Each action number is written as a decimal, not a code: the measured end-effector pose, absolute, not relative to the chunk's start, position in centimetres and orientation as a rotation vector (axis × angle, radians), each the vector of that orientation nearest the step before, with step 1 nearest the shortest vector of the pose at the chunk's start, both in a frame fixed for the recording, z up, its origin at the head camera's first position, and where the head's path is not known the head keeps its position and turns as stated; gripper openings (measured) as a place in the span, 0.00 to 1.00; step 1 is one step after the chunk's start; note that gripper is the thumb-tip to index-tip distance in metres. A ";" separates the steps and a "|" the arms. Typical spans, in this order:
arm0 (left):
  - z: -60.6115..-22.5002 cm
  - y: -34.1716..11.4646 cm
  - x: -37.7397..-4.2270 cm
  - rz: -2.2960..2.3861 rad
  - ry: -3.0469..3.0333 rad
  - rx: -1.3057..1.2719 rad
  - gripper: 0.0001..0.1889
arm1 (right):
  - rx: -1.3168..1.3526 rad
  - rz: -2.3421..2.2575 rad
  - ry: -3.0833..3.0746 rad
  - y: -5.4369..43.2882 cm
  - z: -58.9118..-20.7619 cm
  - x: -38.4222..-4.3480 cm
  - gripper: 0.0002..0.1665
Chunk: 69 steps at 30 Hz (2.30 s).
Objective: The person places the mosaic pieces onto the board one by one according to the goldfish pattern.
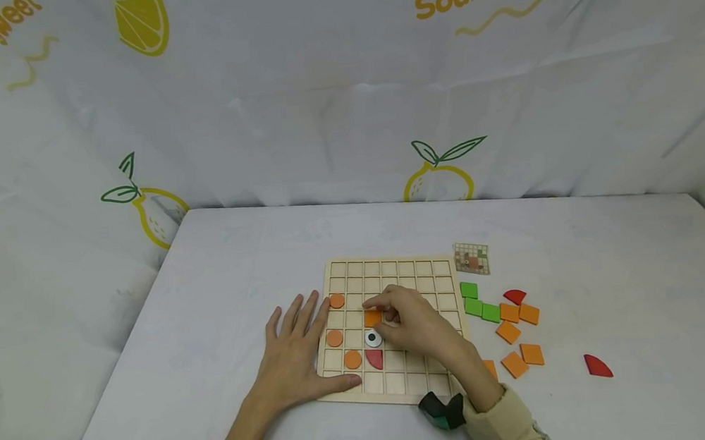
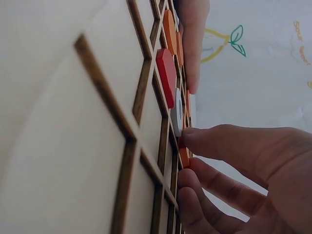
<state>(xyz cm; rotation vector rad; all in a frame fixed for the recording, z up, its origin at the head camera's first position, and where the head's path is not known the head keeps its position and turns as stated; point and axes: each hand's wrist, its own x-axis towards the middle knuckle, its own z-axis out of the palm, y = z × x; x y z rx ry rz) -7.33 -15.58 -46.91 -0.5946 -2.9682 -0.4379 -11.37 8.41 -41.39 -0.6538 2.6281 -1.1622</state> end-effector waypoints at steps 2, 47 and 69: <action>-46.9 -15.5 -7.3 -0.430 -2.972 -0.592 0.68 | -0.646 -1.160 2.634 8.4 -41.4 -11.3 0.19; -46.9 -15.4 -7.3 -0.427 -2.995 -0.568 0.69 | 0.020 -0.889 3.004 23.9 -38.6 -10.7 0.27; -46.8 -15.4 -7.3 -0.424 -2.963 -0.575 0.68 | 0.091 -0.795 2.793 25.5 -39.6 -11.5 0.25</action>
